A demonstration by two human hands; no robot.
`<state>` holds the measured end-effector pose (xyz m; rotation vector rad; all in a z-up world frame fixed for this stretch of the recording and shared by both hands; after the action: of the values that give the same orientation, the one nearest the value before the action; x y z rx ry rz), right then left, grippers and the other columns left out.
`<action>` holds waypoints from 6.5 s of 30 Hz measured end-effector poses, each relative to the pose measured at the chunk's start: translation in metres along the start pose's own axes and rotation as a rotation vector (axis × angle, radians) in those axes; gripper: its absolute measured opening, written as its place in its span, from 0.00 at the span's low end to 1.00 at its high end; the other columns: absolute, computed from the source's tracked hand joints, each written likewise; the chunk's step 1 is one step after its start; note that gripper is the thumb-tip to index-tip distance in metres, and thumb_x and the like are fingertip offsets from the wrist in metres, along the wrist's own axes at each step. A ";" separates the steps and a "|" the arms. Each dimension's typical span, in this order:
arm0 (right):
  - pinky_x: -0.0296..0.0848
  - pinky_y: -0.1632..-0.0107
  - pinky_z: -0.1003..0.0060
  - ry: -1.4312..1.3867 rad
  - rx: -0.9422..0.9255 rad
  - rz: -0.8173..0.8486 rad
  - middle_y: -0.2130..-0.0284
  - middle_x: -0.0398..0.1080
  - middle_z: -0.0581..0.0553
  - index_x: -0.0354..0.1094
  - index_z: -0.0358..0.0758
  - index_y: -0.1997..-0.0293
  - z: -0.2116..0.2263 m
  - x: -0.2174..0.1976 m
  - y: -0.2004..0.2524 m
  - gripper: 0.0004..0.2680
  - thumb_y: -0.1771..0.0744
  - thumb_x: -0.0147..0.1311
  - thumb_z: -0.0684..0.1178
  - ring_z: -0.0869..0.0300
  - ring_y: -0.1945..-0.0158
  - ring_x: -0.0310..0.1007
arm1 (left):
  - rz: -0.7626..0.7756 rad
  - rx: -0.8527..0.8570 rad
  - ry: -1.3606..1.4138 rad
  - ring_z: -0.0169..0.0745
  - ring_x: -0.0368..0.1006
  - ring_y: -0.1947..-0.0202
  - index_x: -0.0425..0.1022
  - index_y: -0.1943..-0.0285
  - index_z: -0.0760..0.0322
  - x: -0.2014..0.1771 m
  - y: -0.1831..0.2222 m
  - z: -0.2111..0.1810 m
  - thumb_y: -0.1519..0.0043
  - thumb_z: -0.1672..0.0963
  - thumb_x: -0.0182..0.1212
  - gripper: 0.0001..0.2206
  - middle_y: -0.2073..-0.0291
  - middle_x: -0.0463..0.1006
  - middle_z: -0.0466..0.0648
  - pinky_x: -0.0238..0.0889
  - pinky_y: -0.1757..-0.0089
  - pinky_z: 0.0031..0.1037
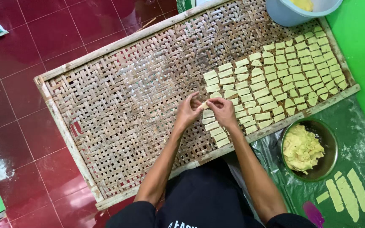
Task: Flattening dough with a machine, cutting it into small pieces with a scraper, and arranging them on a tray.
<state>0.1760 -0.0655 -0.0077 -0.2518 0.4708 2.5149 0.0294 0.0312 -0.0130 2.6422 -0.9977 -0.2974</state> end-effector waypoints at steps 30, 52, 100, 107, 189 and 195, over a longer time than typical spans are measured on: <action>0.75 0.57 0.56 0.536 -0.329 -0.324 0.68 0.71 0.43 0.78 0.42 0.62 -0.043 0.017 -0.034 0.04 0.35 0.58 0.41 0.47 0.63 0.77 | -0.322 0.084 -0.101 0.42 0.77 0.61 0.80 0.48 0.60 -0.023 -0.026 0.074 0.38 0.59 0.66 0.10 0.63 0.79 0.50 0.70 0.57 0.31; 0.76 0.66 0.67 -0.146 0.078 -0.474 0.71 0.77 0.40 0.77 0.37 0.51 -0.115 -0.148 0.224 0.06 0.31 0.57 0.43 0.63 0.72 0.75 | 0.415 -0.145 -0.040 0.38 0.76 0.66 0.84 0.51 0.59 0.210 0.159 0.047 0.35 0.54 0.64 0.09 0.69 0.81 0.47 0.70 0.61 0.31; 0.73 0.59 0.52 0.341 0.215 -1.121 0.73 0.73 0.43 0.74 0.43 0.63 -0.369 -0.481 0.432 0.06 0.39 0.61 0.42 0.46 0.66 0.76 | 0.485 0.097 -0.066 0.47 0.79 0.59 0.71 0.47 0.63 0.605 0.255 0.053 0.33 0.58 0.61 0.09 0.65 0.82 0.55 0.72 0.53 0.37; 0.74 0.54 0.62 -0.229 0.183 -0.851 0.64 0.75 0.38 0.75 0.34 0.54 -0.255 -0.443 0.428 0.06 0.33 0.59 0.43 0.56 0.62 0.75 | 0.496 -0.071 -0.063 0.36 0.75 0.65 0.82 0.48 0.57 0.533 0.255 0.023 0.35 0.57 0.63 0.09 0.70 0.81 0.48 0.71 0.59 0.29; 0.79 0.64 0.70 -0.062 -0.044 0.163 0.66 0.77 0.36 0.71 0.29 0.49 0.008 -0.004 -0.087 0.10 0.33 0.63 0.41 0.60 0.66 0.80 | -0.548 0.063 0.351 0.22 0.74 0.66 0.82 0.55 0.61 0.008 -0.050 0.007 0.40 0.56 0.73 0.09 0.66 0.81 0.41 0.72 0.61 0.17; 0.78 0.65 0.70 0.276 -0.155 0.055 0.71 0.77 0.47 0.78 0.45 0.61 -0.033 0.014 -0.123 0.04 0.36 0.66 0.45 0.62 0.68 0.80 | -0.523 0.071 -0.158 0.36 0.79 0.65 0.82 0.50 0.62 -0.003 -0.064 0.025 0.38 0.59 0.68 0.09 0.65 0.83 0.50 0.72 0.62 0.24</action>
<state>0.2366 0.0245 -0.0761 -0.6601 0.3941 2.5844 0.0591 0.0739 -0.0581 2.9453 -0.3393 -0.6003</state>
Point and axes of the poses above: each hand's wrist, its own y-axis away from the middle knuckle, its own x-axis out of the palm, z = x × y, the point moved 4 cm from there along -y, towards the middle knuckle
